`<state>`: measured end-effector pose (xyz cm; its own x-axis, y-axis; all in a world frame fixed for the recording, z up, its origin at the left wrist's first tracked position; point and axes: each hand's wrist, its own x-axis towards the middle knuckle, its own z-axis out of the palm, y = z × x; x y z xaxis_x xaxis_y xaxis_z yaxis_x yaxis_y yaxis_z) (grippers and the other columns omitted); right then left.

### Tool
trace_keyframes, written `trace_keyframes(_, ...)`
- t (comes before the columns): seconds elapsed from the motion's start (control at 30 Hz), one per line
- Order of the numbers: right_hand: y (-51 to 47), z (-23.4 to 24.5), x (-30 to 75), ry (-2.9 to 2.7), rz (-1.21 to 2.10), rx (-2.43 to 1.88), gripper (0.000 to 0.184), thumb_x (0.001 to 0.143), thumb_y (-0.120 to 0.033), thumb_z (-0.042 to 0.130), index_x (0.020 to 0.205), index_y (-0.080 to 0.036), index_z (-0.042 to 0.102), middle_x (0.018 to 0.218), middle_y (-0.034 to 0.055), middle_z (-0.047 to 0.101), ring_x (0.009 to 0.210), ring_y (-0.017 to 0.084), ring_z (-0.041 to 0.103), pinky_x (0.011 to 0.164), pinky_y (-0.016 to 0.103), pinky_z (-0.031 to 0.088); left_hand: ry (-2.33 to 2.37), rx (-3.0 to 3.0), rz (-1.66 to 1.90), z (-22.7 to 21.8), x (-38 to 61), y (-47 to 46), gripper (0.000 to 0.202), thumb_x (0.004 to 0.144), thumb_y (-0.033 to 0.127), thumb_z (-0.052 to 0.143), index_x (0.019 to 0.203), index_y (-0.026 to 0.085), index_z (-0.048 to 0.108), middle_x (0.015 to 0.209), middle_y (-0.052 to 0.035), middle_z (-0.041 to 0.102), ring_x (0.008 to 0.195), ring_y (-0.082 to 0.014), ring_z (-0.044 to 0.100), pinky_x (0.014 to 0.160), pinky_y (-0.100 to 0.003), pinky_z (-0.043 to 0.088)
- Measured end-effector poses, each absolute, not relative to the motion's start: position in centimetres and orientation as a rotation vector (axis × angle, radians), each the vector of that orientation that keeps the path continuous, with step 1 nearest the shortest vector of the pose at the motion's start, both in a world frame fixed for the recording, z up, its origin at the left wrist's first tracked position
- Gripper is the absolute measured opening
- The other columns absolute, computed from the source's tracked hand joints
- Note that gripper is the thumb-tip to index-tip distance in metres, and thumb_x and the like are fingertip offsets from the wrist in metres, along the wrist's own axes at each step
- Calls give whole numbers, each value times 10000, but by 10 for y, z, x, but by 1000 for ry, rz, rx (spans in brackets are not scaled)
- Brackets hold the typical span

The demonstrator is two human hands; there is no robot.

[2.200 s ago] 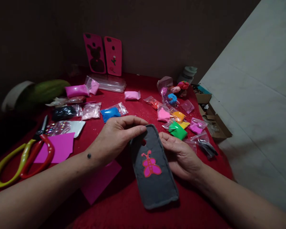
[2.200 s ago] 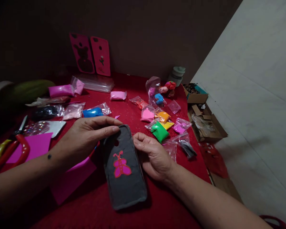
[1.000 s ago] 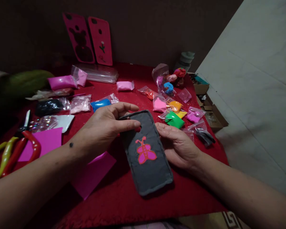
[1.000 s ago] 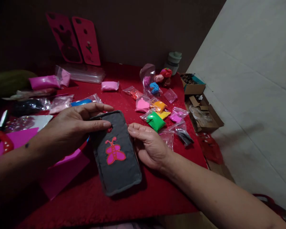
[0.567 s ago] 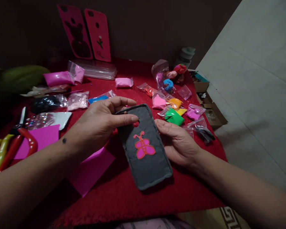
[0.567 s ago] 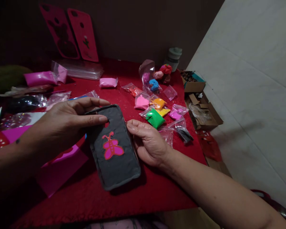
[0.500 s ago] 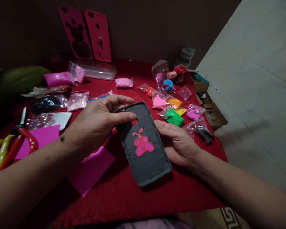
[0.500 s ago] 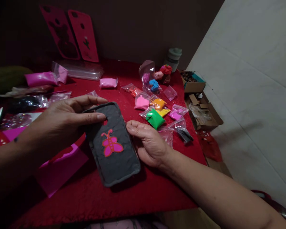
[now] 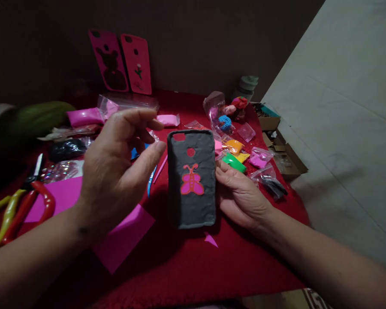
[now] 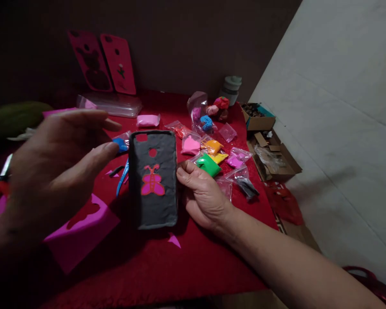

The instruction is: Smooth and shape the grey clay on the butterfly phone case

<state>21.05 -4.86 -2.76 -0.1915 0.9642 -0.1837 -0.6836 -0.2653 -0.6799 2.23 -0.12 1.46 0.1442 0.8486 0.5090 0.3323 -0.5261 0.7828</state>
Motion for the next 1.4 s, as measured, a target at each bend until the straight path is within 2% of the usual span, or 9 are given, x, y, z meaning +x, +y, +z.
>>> trace_keyframes(0.1,-47,-27,213,-552,1681,-668,81,799,-153,659,861,-203,646,878,-3,678,790,120,620,811,266,514,914,2176,1332,13,25,-25,471,810,137,625,1262,189,504,1152,-77,609,1023,-228,590,926,-394,479)
trace_keyframes(0.3,-47,-26,212,-588,1619,-628,170,793,-79,646,913,-198,656,855,-20,697,779,112,647,795,244,530,820,2326,1079,12,33,-50,440,872,128,532,1301,182,450,1237,-70,570,1151,-172,539,973,-295,455)
trace_keyframes(0.47,-46,-26,215,-571,1598,-638,200,784,-88,669,948,-202,654,902,-7,731,795,113,674,790,244,545,1189,2111,1114,19,18,-2,275,882,275,526,1149,211,551,1034,-42,680,902,-181,643,835,-328,509)
trace_keyframes(0.63,-40,-19,228,-567,1510,-632,160,813,-119,658,931,-227,655,968,-25,736,855,129,682,907,333,531,1375,2286,649,15,1,38,197,810,285,518,847,176,678,757,-16,710,673,-142,635,632,-247,462)
trace_keyframes(0.87,-39,-15,230,-595,1502,-654,143,788,-122,670,885,-226,654,860,-30,725,839,167,683,940,403,515,1555,2474,297,17,-3,26,198,810,285,489,808,199,668,701,-30,673,652,-186,612,622,-297,385)
trace_keyframes(0.97,-40,-17,228,-605,1521,-661,188,755,-135,702,911,-229,656,866,-34,721,835,175,683,939,415,515,1594,2475,122,10,-5,15,185,813,311,493,885,200,623,757,-46,682,672,-211,635,594,-294,397)
trace_keyframes(1.13,-40,-20,228,-616,1547,-646,131,776,-137,683,860,-230,644,852,-32,715,882,184,681,938,420,513,1758,2470,-95,-11,0,-1,227,834,274,447,985,161,573,916,-156,690,807,-341,674,600,-357,426)
trace_keyframes(1.3,-41,-24,229,-612,1581,-630,101,810,-132,656,806,-228,624,789,-38,709,843,171,686,934,429,509,1887,2397,-190,-16,0,-5,304,864,243,400,1108,138,548,898,-179,700,818,-342,693,590,-352,457)
trace_keyframes(1.4,-41,-24,229,-622,1597,-613,107,807,-132,659,783,-228,620,783,-38,712,864,175,688,938,426,505,1898,2384,-242,-13,3,-7,276,860,220,400,1059,126,566,907,-196,700,823,-343,695,595,-355,465)
